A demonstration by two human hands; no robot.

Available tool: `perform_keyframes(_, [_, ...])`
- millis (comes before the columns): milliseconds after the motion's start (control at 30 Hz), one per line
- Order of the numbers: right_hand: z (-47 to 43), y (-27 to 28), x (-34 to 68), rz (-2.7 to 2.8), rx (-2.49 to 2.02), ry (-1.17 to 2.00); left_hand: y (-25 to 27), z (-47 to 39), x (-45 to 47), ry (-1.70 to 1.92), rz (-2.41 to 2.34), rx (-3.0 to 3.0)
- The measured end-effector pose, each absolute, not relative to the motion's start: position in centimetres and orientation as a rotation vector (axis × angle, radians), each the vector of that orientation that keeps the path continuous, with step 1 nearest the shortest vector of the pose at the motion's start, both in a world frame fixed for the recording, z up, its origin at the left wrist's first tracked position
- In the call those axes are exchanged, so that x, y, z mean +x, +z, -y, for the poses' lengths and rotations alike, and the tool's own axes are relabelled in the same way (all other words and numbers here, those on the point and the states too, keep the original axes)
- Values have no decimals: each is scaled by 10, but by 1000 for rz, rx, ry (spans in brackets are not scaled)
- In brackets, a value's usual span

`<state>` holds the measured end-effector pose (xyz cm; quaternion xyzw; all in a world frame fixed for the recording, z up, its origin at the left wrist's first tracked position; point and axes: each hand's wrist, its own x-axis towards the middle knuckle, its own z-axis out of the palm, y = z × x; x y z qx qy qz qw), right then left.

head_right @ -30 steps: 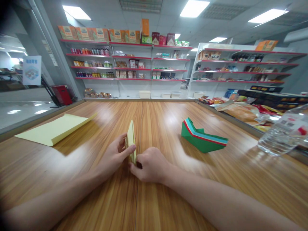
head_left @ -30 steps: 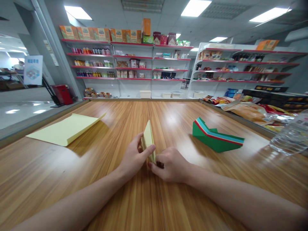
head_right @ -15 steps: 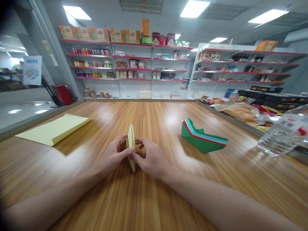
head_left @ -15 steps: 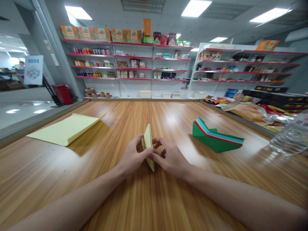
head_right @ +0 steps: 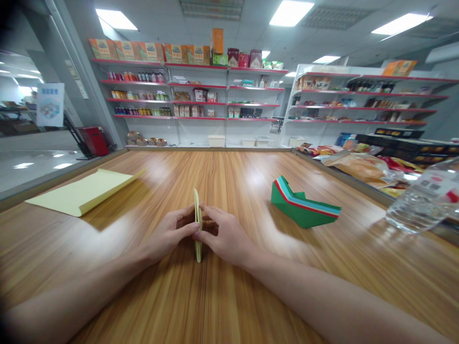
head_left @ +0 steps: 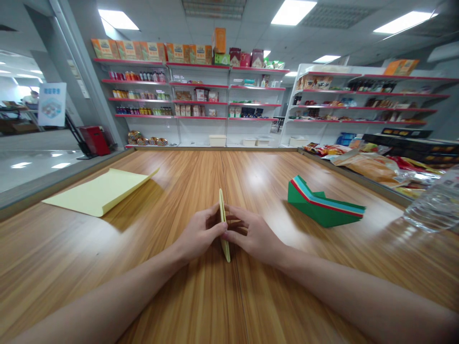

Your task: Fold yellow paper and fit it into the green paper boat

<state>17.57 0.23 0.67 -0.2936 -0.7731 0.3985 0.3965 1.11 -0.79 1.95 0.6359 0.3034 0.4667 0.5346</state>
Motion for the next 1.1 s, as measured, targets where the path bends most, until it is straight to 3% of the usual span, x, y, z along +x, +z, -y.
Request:
perform_keyframes(133, [-5, 3, 177, 1896, -689, 1200, 19, 7, 8, 1102, -718, 1498])
perform_keyframes(300, [-5, 4, 177, 1880, -711, 1207, 19, 5, 8, 1137, -735, 1524])
perform_keyframes(733, [-13, 1, 184, 2045, -1101, 450, 14, 14, 14, 1224, -1115, 1897])
perform_keyframes(933, [-14, 3, 183, 1819, -1132, 702, 7, 10, 15, 1260, -997, 2002])
perform_keyframes(1100, [-16, 3, 182, 1610, -1061, 930, 1, 2, 15, 1110, -941, 1634])
